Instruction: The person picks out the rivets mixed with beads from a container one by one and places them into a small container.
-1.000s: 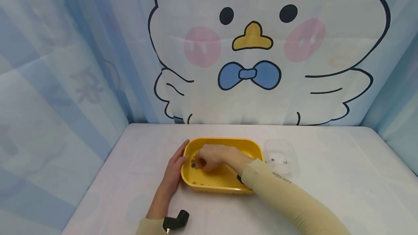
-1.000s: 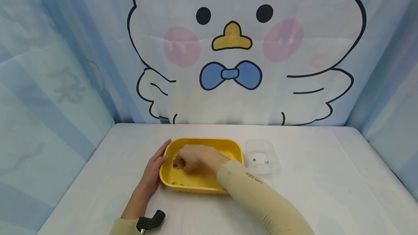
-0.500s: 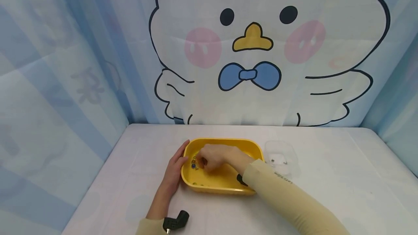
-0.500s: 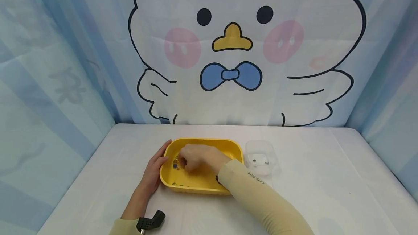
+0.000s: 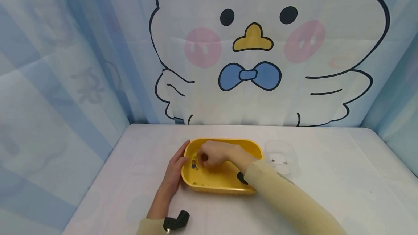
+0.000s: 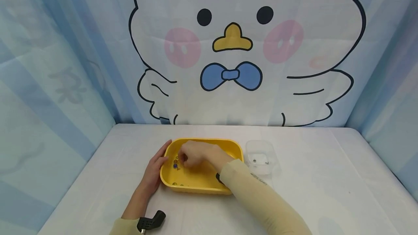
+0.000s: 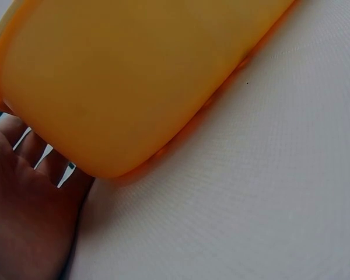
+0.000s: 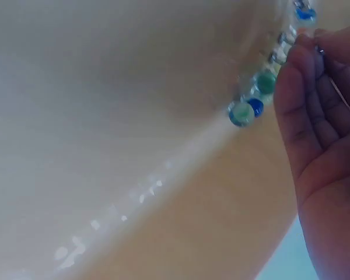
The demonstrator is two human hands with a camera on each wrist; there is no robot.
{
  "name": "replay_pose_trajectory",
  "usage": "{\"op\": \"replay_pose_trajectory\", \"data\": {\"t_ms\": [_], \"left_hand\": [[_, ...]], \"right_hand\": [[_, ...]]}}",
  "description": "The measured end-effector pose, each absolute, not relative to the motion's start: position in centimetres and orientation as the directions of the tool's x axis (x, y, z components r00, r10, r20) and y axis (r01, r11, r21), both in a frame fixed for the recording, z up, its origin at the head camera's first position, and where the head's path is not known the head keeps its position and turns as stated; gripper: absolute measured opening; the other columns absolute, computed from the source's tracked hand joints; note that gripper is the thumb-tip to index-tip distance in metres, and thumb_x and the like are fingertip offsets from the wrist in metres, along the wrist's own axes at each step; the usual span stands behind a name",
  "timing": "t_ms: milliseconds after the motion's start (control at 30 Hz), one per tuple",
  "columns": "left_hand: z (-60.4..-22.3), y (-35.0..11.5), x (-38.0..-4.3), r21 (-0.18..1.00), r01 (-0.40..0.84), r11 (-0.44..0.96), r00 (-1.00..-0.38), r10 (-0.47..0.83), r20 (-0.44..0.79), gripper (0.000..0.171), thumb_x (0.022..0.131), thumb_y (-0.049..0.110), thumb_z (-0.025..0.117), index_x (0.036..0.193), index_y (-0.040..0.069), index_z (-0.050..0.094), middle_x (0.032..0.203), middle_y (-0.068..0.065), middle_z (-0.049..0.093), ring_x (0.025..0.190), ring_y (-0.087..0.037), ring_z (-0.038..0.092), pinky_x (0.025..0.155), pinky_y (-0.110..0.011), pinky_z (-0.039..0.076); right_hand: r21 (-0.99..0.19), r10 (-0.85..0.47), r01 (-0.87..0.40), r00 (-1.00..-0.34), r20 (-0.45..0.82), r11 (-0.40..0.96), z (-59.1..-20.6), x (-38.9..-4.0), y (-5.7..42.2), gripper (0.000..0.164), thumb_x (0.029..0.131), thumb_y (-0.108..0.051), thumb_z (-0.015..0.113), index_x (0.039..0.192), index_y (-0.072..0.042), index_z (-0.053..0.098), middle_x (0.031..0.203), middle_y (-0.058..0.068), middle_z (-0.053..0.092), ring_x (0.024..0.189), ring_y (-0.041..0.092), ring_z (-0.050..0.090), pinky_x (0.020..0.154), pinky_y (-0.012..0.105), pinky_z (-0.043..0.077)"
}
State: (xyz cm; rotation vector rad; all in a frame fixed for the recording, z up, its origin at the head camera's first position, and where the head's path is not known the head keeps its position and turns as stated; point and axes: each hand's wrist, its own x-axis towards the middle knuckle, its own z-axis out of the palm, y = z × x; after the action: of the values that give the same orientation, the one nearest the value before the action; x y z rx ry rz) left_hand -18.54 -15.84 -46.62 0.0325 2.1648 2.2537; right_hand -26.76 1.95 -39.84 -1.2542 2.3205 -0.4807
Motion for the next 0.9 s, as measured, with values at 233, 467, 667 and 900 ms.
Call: {"op": "replay_pose_trajectory", "data": {"t_ms": [233, 467, 667, 900], "left_hand": [[-46.8, -15.8, -18.6, 1.000, 0.002, -0.031, -1.000, 0.028, 0.003, 0.057, 0.101, 0.010, 0.038, 0.158, 0.013, 0.036, 0.164, -0.002, 0.029, 0.151, -0.023, 0.020, 0.121, -0.044, 0.017], [-46.7, -15.8, -18.7, 0.999, -0.007, -0.036, -0.999, 0.034, -0.006, 0.057, 0.101, 0.010, 0.037, 0.158, 0.014, 0.036, 0.164, 0.000, 0.029, 0.151, -0.020, 0.021, 0.121, -0.043, 0.017], [-46.7, -15.8, -18.7, 0.999, 0.001, -0.037, -0.999, 0.043, 0.003, 0.057, 0.102, 0.009, 0.037, 0.158, 0.011, 0.035, 0.164, -0.004, 0.028, 0.152, -0.023, 0.019, 0.121, -0.045, 0.016], [-46.8, -15.8, -18.7, 0.999, 0.002, -0.033, -0.999, 0.032, 0.003, 0.057, 0.101, 0.010, 0.038, 0.158, 0.013, 0.036, 0.164, -0.002, 0.029, 0.151, -0.022, 0.020, 0.121, -0.044, 0.017]], "right_hand": [[-0.541, -0.861, -0.684, -0.477, -0.178, 0.490, -39.5, -26.5, 2.1, 0.006, 0.092, -0.006, 0.071, 0.092, -0.013, 0.070, 0.085, -0.007, 0.063, 0.077, 0.008, 0.055, 0.072, 0.019, 0.050], [-0.565, -0.873, -0.685, -0.465, -0.148, 0.460, -39.1, -26.2, 2.0, 0.005, 0.093, -0.005, 0.070, 0.093, -0.010, 0.071, 0.083, -0.007, 0.061, 0.076, 0.008, 0.054, 0.071, 0.019, 0.050], [-0.576, -0.877, -0.685, -0.461, -0.133, 0.447, -38.6, -26.1, 2.1, 0.006, 0.092, -0.004, 0.069, 0.096, -0.007, 0.072, 0.082, -0.007, 0.062, 0.076, 0.009, 0.055, 0.071, 0.020, 0.050], [-0.588, -0.869, -0.675, -0.485, -0.100, 0.445, -37.6, -26.4, 2.7, 0.008, 0.092, -0.004, 0.067, 0.098, -0.004, 0.072, 0.083, -0.007, 0.064, 0.076, 0.010, 0.056, 0.072, 0.021, 0.052]]}}
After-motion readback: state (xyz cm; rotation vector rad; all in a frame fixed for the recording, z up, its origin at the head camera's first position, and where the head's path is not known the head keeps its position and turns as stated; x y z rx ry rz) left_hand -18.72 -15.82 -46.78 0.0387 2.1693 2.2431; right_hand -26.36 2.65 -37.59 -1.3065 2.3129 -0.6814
